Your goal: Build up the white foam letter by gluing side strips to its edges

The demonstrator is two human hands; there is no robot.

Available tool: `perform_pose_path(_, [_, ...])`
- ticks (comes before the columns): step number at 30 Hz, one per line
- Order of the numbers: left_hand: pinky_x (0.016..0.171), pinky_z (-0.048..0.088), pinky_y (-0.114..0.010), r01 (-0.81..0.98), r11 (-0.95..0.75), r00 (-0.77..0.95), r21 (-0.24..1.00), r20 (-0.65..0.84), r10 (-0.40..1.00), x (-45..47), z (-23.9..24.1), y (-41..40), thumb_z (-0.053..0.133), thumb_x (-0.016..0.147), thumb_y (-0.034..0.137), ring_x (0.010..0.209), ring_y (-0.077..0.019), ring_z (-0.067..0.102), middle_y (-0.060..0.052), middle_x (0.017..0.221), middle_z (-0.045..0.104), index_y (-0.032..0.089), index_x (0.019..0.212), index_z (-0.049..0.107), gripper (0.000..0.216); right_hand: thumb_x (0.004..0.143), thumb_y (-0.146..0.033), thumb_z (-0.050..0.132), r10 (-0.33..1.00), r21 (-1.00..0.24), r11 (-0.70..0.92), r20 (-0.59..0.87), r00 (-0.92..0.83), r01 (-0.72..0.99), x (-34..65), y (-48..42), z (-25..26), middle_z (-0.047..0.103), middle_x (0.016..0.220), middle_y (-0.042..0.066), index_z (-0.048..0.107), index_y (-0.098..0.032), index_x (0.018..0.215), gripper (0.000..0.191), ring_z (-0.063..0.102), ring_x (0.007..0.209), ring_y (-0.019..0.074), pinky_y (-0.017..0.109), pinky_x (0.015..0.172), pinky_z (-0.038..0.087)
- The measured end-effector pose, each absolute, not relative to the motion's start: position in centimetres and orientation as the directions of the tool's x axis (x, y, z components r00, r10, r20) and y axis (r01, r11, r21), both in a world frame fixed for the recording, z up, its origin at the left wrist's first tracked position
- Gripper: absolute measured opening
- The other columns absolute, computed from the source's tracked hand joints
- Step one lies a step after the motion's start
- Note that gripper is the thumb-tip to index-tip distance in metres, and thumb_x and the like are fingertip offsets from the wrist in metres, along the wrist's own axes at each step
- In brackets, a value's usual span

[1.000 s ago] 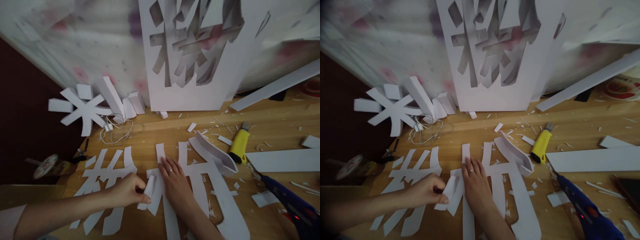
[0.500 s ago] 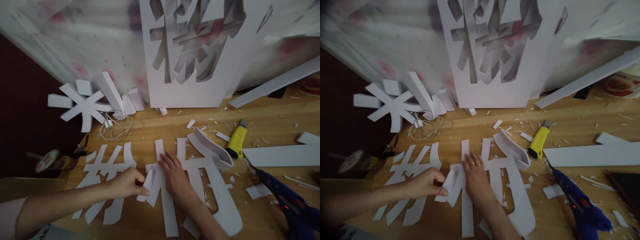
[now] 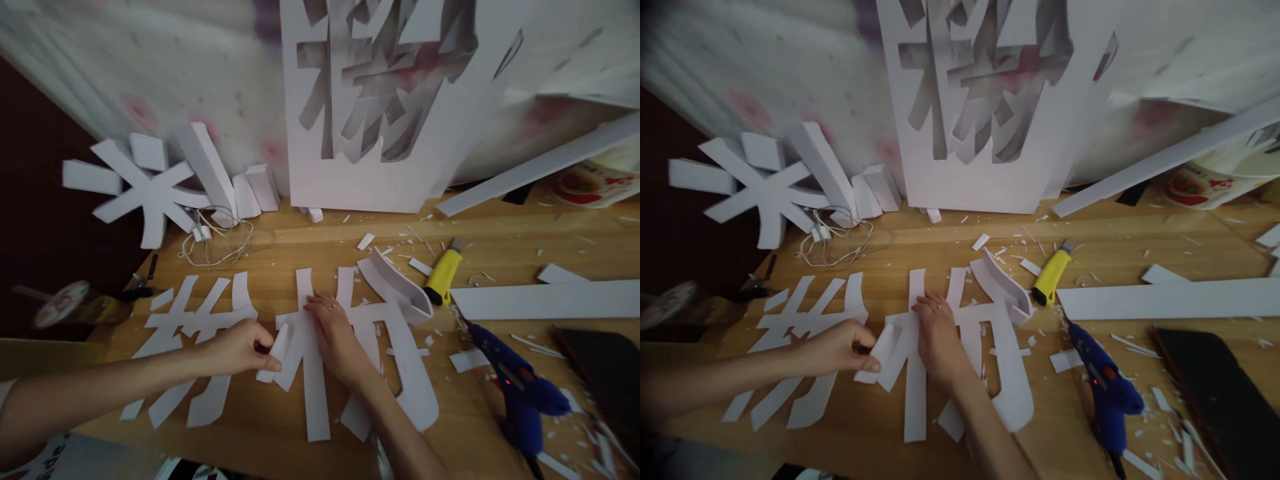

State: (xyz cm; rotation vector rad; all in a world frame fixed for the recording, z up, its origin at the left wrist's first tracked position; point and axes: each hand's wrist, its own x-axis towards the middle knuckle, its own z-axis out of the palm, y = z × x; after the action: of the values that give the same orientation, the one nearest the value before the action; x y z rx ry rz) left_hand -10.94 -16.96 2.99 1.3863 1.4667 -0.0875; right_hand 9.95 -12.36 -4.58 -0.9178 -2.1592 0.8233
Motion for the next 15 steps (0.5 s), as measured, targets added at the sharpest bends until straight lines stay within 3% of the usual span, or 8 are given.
perform_pose_path(3, [0.05,0.016,-0.027,0.754,0.292,0.262,0.589,-0.676,0.689,-11.3,2.8,-17.0,0.066,0.071,0.052,0.054,-0.0088,0.023,0.007,0.055,0.025,0.019,0.052,0.046,0.043,0.086,0.001,0.039,0.764,-0.735,0.567,0.302,-0.57,0.371,10.0,-12.3,-4.6,0.063,0.131,0.018,0.064,-0.01,0.114,0.04,0.052,0.13,0.0275,0.053,0.114,0.036])
perform_pose_path(8, [0.053,0.023,-0.027,0.767,0.239,0.269,0.596,-0.636,0.724,-11.2,3.0,-17.4,0.057,0.077,0.051,0.056,-0.0101,0.031,0.005,0.058,0.033,0.019,0.056,0.047,0.04,0.073,0.008,0.041,0.711,-0.716,0.603,0.282,-0.644,0.352,10.1,-12.1,-4.6,0.062,0.133,0.017,0.065,-0.012,0.115,0.052,0.05,0.132,0.0279,0.056,0.114,0.033])
perform_pose_path(12, [0.058,0.029,-0.029,0.826,0.21,0.139,0.524,-0.55,0.824,-9.8,2.9,-18.8,0.048,0.084,0.039,0.062,-0.0136,0.04,0.003,0.062,0.041,0.021,0.062,0.039,0.03,0.069,0.009,0.043,0.69,-0.703,0.614,0.258,-0.676,0.358,10.2,-12.0,-4.6,0.061,0.136,0.016,0.066,-0.016,0.114,0.057,0.046,0.135,0.0272,0.056,0.115,0.029])
perform_pose_path(15, [0.07,0.036,-0.034,0.863,0.201,0.033,0.464,-0.448,0.894,-8.2,2.7,-20.1,0.038,0.09,0.032,0.075,-0.0186,0.049,-0.003,0.078,0.053,0.023,0.071,0.039,0.021,0.069,0.009,0.043,0.689,-0.689,0.619,0.247,-0.682,0.376,10.0,-12.1,-4.5,0.06,0.137,0.016,0.067,-0.014,0.113,0.055,0.045,0.136,0.0286,0.056,0.115,0.029])
